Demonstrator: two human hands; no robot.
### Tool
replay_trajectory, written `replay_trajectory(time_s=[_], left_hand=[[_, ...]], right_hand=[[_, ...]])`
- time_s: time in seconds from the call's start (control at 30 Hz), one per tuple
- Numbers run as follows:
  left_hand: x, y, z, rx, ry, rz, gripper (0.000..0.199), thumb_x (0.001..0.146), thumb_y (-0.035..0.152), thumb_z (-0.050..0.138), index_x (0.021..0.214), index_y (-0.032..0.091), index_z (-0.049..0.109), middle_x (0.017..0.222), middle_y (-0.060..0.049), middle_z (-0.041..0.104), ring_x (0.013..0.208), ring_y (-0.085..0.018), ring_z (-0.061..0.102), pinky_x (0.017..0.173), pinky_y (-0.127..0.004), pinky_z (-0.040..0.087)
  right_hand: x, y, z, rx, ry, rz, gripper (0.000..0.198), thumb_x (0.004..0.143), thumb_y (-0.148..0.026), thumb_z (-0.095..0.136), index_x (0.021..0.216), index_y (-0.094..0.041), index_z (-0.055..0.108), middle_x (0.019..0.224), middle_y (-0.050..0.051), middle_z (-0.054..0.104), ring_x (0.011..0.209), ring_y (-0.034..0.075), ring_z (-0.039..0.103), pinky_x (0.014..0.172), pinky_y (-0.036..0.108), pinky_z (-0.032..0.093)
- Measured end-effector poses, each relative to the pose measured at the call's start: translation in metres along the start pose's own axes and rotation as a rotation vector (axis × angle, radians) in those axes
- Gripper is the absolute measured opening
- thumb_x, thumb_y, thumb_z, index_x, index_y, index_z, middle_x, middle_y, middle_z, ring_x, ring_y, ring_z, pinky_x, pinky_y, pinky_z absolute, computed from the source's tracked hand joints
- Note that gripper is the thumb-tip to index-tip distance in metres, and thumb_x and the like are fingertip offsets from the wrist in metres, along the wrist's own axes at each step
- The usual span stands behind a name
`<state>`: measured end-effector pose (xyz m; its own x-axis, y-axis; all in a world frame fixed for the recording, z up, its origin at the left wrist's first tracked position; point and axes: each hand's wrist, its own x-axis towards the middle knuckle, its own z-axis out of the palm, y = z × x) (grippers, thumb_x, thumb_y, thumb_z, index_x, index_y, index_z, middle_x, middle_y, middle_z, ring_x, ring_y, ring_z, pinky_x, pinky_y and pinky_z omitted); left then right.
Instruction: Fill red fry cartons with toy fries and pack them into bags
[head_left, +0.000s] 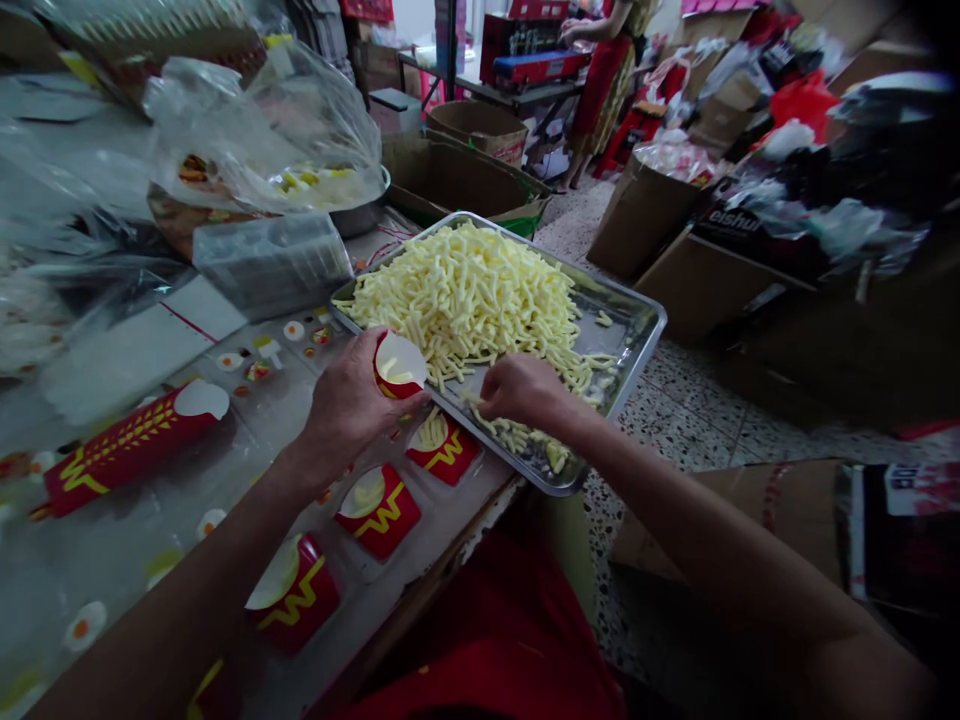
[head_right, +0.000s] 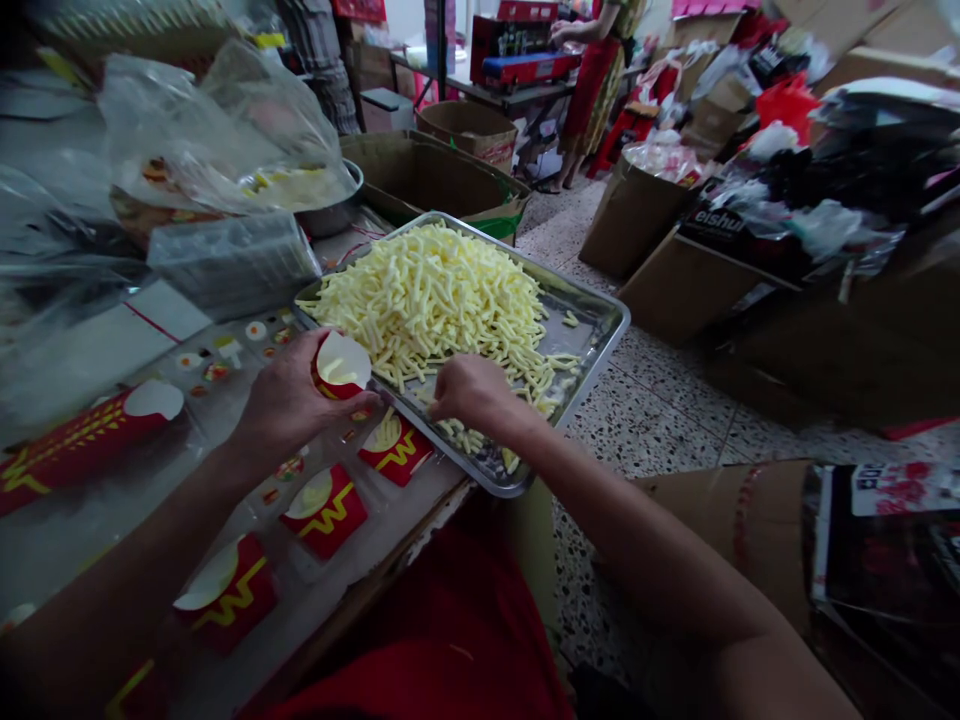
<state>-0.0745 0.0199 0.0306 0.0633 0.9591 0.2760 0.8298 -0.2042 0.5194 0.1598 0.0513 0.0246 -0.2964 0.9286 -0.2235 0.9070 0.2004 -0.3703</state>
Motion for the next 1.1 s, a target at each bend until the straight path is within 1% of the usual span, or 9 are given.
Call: replay_trajectory(time_s=[0.13, 0.33, 0.43, 0.57, 0.67, 0.73, 0.83, 0.97, 1.1], left_hand=[[-0.003, 0.013, 0.001, 0.026, -0.088, 0.017, 0.077, 0.063, 0.044, 0.085, 0.130, 0.020, 0.054, 0.127, -0.010, 0.066, 0.112, -0.031, 0.064, 0.097, -0.040, 0.051], [-0.015, 0.008, -0.003, 0.102, -0.138, 0.038, 0.077, 0.067, 0.044, 0.083, 0.132, 0.018, 0.054, 0.129, -0.013, 0.066, 0.114, -0.033, 0.065, 0.097, -0.041, 0.051], [-0.022, 0.004, -0.011, 0.126, -0.194, 0.016, 0.078, 0.067, 0.046, 0.082, 0.134, 0.020, 0.053, 0.130, -0.013, 0.066, 0.115, -0.033, 0.065, 0.095, -0.041, 0.051], [-0.023, 0.014, -0.017, 0.096, -0.407, -0.017, 0.067, 0.063, 0.051, 0.082, 0.121, 0.026, 0.061, 0.113, -0.006, 0.073, 0.098, -0.030, 0.069, 0.079, -0.038, 0.052], [-0.016, 0.033, -0.012, 0.072, -0.505, 0.023, 0.051, 0.063, 0.051, 0.080, 0.105, 0.028, 0.065, 0.103, -0.003, 0.074, 0.091, -0.027, 0.069, 0.070, -0.033, 0.048], [-0.012, 0.045, -0.003, 0.090, -0.484, 0.034, 0.050, 0.063, 0.052, 0.080, 0.104, 0.028, 0.064, 0.103, -0.004, 0.073, 0.092, -0.028, 0.069, 0.070, -0.033, 0.048], [-0.006, 0.060, 0.017, 0.109, -0.363, 0.015, 0.056, 0.065, 0.052, 0.079, 0.111, 0.026, 0.062, 0.108, -0.007, 0.073, 0.099, -0.031, 0.069, 0.075, -0.036, 0.050], [0.002, 0.070, 0.044, 0.095, -0.107, -0.009, 0.051, 0.071, 0.042, 0.074, 0.115, 0.020, 0.061, 0.110, -0.012, 0.071, 0.102, -0.032, 0.069, 0.083, -0.038, 0.052], [0.013, 0.073, 0.057, 0.097, 0.070, 0.059, 0.045, 0.076, 0.032, 0.065, 0.118, 0.016, 0.060, 0.112, -0.014, 0.070, 0.105, -0.034, 0.066, 0.090, -0.041, 0.051]], right_hand=[[-0.005, -0.001, 0.021, -0.068, 0.058, -0.067, 0.018, 0.068, -0.028, 0.073, 0.084, -0.023, 0.079, 0.079, 0.004, 0.074, 0.069, 0.017, 0.061, 0.056, 0.027, 0.031], [0.006, 0.010, 0.032, 0.084, 0.041, -0.062, 0.015, 0.063, -0.027, 0.074, 0.076, -0.020, 0.075, 0.073, 0.000, 0.070, 0.065, 0.013, 0.056, 0.057, 0.025, 0.031], [0.008, 0.016, 0.024, 0.390, 0.019, 0.042, 0.015, 0.059, -0.026, 0.075, 0.070, -0.018, 0.071, 0.061, -0.003, 0.061, 0.058, 0.011, 0.051, 0.054, 0.024, 0.031], [0.010, 0.019, 0.002, 0.868, -0.029, 0.184, 0.016, 0.055, -0.024, 0.073, 0.065, -0.016, 0.064, 0.052, -0.007, 0.051, 0.048, 0.007, 0.039, 0.047, 0.023, 0.028], [0.009, 0.015, -0.013, 1.040, -0.122, 0.225, 0.016, 0.054, -0.020, 0.072, 0.058, -0.018, 0.057, 0.049, -0.008, 0.045, 0.044, 0.006, 0.033, 0.044, 0.023, 0.024], [0.006, 0.009, -0.018, 1.078, -0.075, 0.198, 0.017, 0.055, -0.020, 0.073, 0.060, -0.018, 0.057, 0.050, -0.007, 0.047, 0.045, 0.006, 0.035, 0.044, 0.022, 0.027], [-0.001, -0.003, -0.015, 1.007, 0.114, 0.104, 0.016, 0.060, -0.022, 0.076, 0.066, -0.017, 0.062, 0.058, -0.006, 0.056, 0.052, 0.008, 0.046, 0.052, 0.022, 0.036], [-0.011, -0.020, -0.013, 0.490, 0.358, -0.013, 0.008, 0.072, -0.023, 0.072, 0.075, -0.015, 0.073, 0.068, -0.001, 0.066, 0.065, 0.012, 0.055, 0.061, 0.024, 0.037], [-0.017, -0.025, -0.033, 0.117, 0.295, -0.167, 0.023, 0.089, -0.020, 0.056, 0.078, -0.016, 0.076, 0.073, 0.003, 0.069, 0.067, 0.012, 0.053, 0.064, 0.026, 0.033]])
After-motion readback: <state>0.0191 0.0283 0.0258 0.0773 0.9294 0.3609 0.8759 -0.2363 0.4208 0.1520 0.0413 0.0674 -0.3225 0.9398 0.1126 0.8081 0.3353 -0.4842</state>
